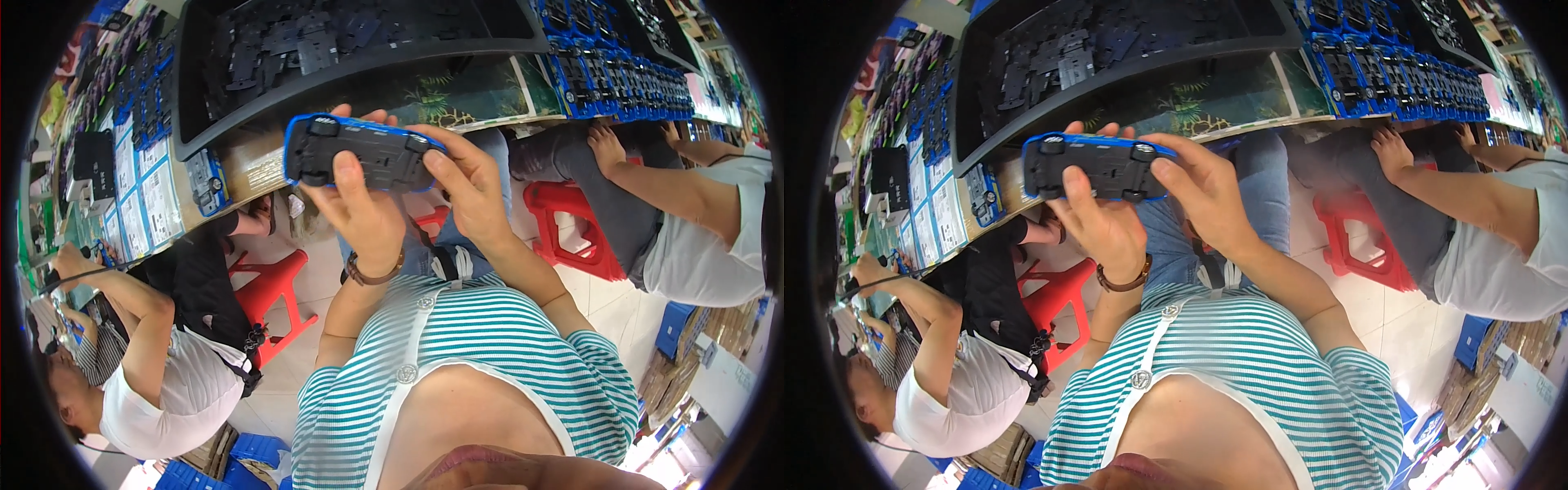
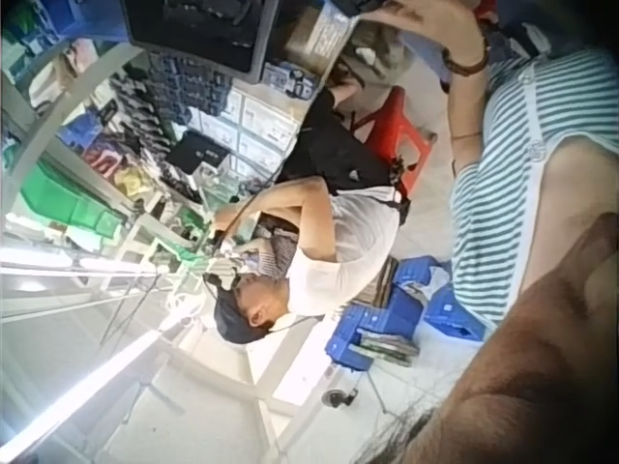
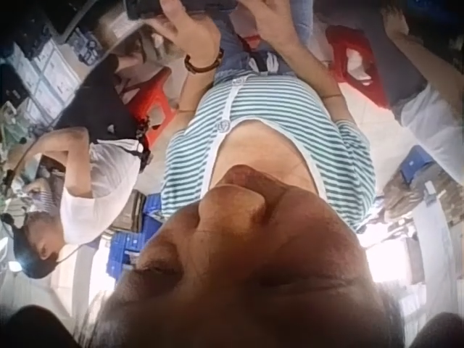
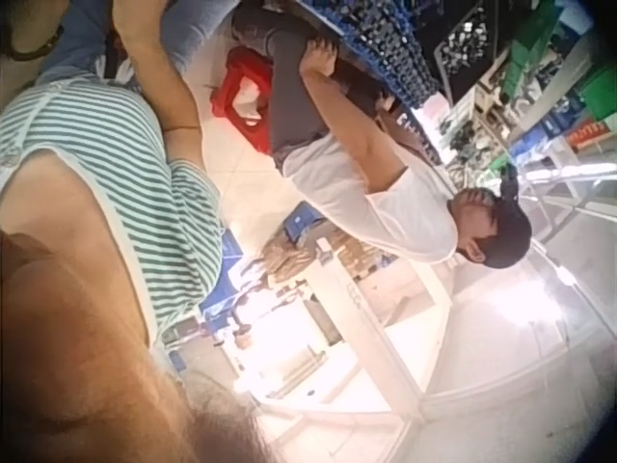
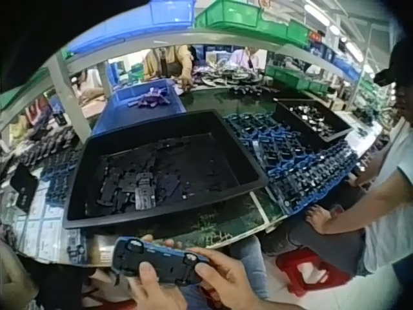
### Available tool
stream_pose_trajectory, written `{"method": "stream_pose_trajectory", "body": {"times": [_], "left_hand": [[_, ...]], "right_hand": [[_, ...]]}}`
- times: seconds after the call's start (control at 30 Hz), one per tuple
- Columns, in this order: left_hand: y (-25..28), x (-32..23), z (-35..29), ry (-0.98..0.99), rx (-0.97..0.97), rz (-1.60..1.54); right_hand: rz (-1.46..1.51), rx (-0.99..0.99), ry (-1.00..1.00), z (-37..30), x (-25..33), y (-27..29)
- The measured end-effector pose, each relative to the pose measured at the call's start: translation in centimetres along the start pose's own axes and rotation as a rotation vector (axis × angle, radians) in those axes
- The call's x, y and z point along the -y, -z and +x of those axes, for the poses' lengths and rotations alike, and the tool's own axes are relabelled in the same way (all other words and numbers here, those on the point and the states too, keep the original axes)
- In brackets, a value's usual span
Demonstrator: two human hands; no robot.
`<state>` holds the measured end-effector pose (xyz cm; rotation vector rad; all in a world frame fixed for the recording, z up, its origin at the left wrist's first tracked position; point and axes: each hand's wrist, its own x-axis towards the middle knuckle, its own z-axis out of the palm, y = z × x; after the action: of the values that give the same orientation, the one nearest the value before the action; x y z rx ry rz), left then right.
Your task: The person assembles toy cars by taking plastic chassis plates from a tray, fitting them onto toy car bodies, and pressing them into place by hand.
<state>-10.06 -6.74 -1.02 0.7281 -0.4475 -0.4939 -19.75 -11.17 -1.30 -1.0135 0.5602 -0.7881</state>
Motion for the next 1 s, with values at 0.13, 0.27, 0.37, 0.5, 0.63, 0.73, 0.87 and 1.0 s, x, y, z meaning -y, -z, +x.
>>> {"method": "stream_pose_trajectory", "body": {"times": [0.13,0.27,0.37,0.5,0.63,0.73,0.87,1.0], "left_hand": [[1.4,-0.3,1.0,0.078,-0.008,0.097],[1.9,-2.2,1.7,0.168,0.011,0.009],[1.9,-1.9,1.8,0.111,-0.043,0.103],[2.7,-1.7,2.2,0.136,-0.051,0.127],[2.8,-2.4,2.0,0.188,-0.088,0.018],[4.1,-1.9,0.9,0.266,-0.089,-0.173],[4.7,-2.3,-0.7,0.151,-0.113,0.095],[5.2,-3.4,-0.2,0.1,-0.18,0.107]], "right_hand": [[-0.015,-0.014,0.069,-0.5,-0.3,0.2],[-0.203,0.018,0.164,-0.6,0.3,1.0],[-0.179,0.007,0.145,-0.6,0.3,0.3],[-0.178,-0.008,0.074,-0.1,-0.1,-0.3],[-0.108,-0.005,0.146,0.5,-1.4,-0.3],[-0.111,-0.009,0.089,0.2,-1.5,-1.2],[-0.192,0.007,0.07,-0.5,-1.7,-2.3],[-0.113,0.09,0.1,0.3,-1.9,-4.3]]}}
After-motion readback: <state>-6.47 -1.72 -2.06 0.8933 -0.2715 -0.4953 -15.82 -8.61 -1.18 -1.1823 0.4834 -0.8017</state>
